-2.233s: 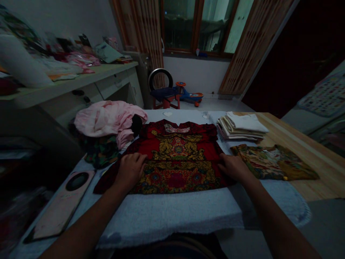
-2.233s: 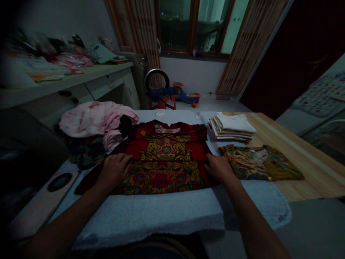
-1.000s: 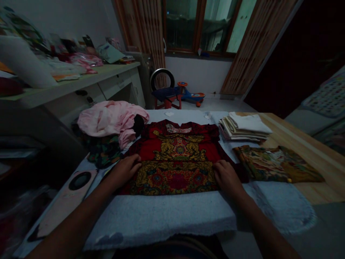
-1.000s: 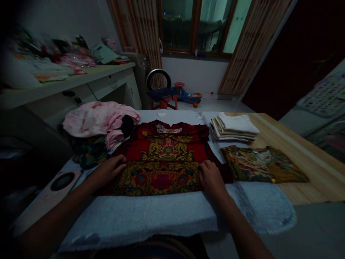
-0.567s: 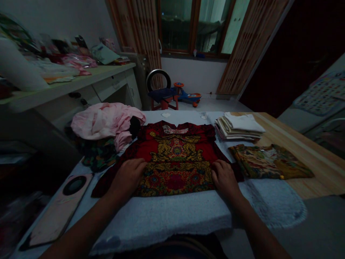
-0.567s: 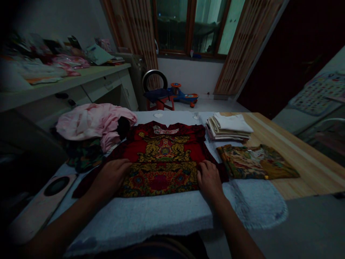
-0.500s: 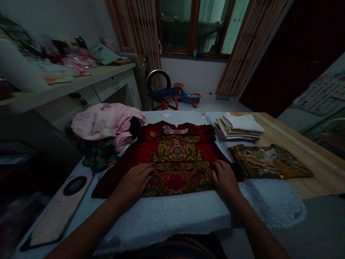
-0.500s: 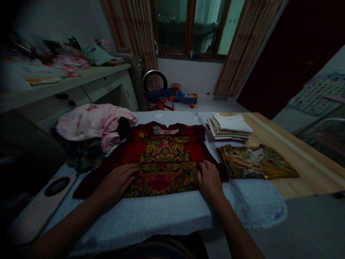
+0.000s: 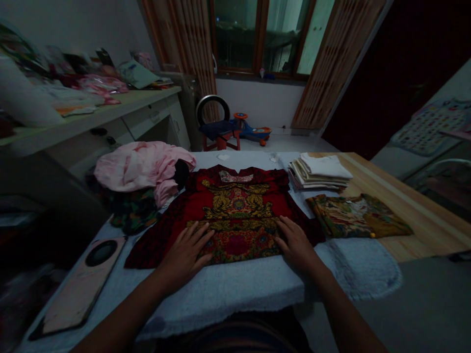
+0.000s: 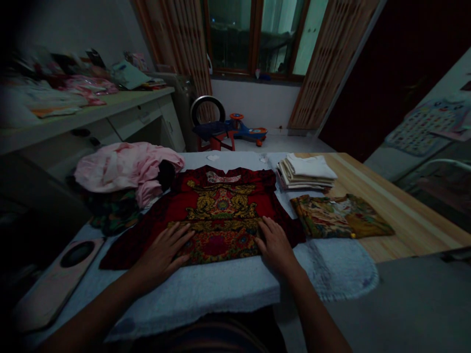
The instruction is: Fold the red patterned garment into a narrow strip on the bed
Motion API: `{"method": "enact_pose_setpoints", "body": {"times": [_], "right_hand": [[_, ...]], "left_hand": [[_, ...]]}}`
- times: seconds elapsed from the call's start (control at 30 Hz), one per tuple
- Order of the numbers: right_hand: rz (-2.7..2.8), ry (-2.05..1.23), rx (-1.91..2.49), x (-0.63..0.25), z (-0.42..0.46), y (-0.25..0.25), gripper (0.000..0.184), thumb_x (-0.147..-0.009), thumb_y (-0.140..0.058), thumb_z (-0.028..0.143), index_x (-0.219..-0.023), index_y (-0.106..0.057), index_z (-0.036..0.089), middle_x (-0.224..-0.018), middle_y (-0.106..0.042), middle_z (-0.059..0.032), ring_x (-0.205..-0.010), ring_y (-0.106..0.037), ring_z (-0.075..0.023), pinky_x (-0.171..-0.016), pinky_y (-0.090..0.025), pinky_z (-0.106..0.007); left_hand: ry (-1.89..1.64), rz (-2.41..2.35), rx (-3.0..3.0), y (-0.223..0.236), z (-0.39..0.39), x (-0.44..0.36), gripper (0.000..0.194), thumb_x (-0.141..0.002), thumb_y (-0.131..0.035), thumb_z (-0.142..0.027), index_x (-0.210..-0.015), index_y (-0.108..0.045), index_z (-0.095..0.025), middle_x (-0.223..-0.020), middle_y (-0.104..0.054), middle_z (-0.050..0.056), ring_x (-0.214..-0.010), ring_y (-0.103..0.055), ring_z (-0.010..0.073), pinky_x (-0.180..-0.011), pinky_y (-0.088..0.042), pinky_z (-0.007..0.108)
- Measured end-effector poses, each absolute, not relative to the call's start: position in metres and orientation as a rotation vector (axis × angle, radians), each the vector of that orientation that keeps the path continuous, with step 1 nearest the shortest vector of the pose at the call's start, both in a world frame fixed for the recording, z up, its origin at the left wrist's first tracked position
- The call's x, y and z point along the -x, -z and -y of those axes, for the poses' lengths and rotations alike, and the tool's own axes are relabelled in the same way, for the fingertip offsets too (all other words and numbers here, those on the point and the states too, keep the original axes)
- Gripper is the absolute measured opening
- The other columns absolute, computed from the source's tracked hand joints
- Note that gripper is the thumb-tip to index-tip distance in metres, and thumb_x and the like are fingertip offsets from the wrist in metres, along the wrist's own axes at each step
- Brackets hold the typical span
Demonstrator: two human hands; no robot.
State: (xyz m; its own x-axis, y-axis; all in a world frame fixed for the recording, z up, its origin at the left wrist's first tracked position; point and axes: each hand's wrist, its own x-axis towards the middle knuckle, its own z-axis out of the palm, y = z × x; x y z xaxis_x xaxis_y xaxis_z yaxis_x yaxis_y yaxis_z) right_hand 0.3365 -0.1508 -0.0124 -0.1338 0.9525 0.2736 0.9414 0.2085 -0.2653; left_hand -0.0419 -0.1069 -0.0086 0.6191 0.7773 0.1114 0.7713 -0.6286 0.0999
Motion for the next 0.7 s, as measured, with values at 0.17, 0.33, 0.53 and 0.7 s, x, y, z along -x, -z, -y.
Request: {"method": "enact_pose_setpoints", "body": {"times": [0.17, 0.33, 0.53, 0.7], "right_hand": [[2.105, 0.115, 1.982, -0.368, 0.143, -0.013, 0.034, -0.094, -0.042, 0.022, -0.121, -0.063, 0.018, -0.137, -0.057, -0.0107, -0.121, -0.051, -0.0259, -0.1, -0.041, -0.042], [2.269, 0.215, 2.256, -0.386, 0.125, -0.044, 0.036, -0.091, -0.041, 0.011, -0.117, -0.065, 0.018, -0.121, -0.067, -0.0123, -0.107, -0.055, -0.0264, -0.092, -0.039, -0.038], [2.343, 0.235, 2.351, -0.382, 0.111, -0.052, 0.031, -0.09, -0.041, 0.011, -0.104, -0.069, 0.016, -0.102, -0.07, -0.015, -0.103, -0.057, -0.0278, -0.096, -0.034, -0.042], [2.399, 0.13, 2.418, -0.385, 0.106, -0.065, 0.024, -0.088, -0.047, 0.017, -0.099, -0.069, 0.015, -0.097, -0.071, -0.0146, -0.096, -0.063, -0.0261, -0.088, -0.04, -0.037]], "left_hand": [[-0.3, -1.357, -2.761, -0.005, 0.107, 0.025, 0.047, -0.097, -0.042, -0.046, -0.137, -0.054, -0.026, -0.15, -0.045, 0.007, -0.143, -0.033, 0.031, -0.115, -0.027, 0.056], [-0.304, -1.133, -2.783, -0.025, 0.108, -0.03, 0.04, -0.097, -0.043, -0.033, -0.133, -0.055, -0.025, -0.149, -0.047, 0.005, -0.142, -0.035, 0.0258, -0.117, -0.025, 0.052], [-0.277, -0.908, -2.795, -0.025, 0.11, -0.081, 0.046, -0.096, -0.045, -0.037, -0.141, -0.045, -0.028, -0.156, -0.037, 0.003, -0.146, -0.027, 0.0235, -0.12, -0.019, 0.048], [-0.301, -0.817, -2.801, -0.02, 0.106, -0.105, 0.046, -0.097, -0.043, -0.045, -0.138, -0.049, -0.025, -0.154, -0.04, 0.005, -0.147, -0.025, 0.0239, -0.121, -0.016, 0.046]]}}
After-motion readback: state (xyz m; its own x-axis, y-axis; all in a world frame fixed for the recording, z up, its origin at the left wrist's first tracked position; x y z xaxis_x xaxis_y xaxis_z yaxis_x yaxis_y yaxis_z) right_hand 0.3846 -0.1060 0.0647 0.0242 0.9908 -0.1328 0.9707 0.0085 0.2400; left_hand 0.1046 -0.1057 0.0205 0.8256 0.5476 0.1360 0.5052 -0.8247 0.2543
